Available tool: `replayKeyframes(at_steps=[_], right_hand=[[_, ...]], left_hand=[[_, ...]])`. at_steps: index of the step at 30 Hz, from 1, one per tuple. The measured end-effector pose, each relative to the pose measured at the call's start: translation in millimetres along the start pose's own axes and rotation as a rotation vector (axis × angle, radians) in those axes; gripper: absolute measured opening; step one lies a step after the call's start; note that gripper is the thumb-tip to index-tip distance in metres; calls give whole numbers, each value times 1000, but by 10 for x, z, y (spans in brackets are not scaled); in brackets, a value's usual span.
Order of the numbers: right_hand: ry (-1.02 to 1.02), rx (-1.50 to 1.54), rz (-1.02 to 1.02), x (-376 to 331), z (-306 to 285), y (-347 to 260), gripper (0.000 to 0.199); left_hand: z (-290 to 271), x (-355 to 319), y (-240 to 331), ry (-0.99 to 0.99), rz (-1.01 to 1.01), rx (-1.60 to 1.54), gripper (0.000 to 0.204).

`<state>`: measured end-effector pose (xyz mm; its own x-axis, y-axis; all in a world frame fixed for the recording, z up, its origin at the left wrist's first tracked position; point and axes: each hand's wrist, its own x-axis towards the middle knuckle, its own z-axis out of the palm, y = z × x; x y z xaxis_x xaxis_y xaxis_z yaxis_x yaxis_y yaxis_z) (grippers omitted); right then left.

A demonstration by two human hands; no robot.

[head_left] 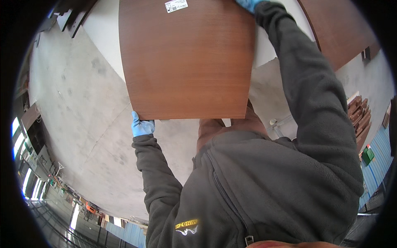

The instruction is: The person wipes a white board and several brown panels with a cloth, occasionally using a water bottle to moisten the cloth. They handle the panels one at a time, flip them over, and stack them on the floor.

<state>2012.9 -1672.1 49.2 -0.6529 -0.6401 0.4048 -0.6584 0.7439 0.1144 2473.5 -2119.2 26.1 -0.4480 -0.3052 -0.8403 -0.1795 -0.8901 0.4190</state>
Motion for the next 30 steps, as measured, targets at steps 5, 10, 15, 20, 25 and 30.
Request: replayKeyframes(at_steps=[5, 10, 15, 20, 25, 30], right_hand=[[-336, 610, -105, -1504, -1058, -1290, 81], [-448, 767, -425, -2426, -1533, -2186, 54], [-91, 587, -127, -1101, -941, -1101, 71], [-175, 173, 369, -337, -479, -1199, 57], [-283, 867, 241, -137, -588, -3305, 44], [-302, 446, -427, 491, -461, -4136, 61]], left_hand=[[24, -1, -5, -25, 0, -24, 53], [49, -19, -11, -44, -8, -31, 52], [66, -36, -3, 12, -36, -47, 49], [69, -56, -25, -29, 5, -13, 52], [-9, -2, -51, -74, -18, -50, 51], [-62, 71, -18, -179, -56, -98, 54]])
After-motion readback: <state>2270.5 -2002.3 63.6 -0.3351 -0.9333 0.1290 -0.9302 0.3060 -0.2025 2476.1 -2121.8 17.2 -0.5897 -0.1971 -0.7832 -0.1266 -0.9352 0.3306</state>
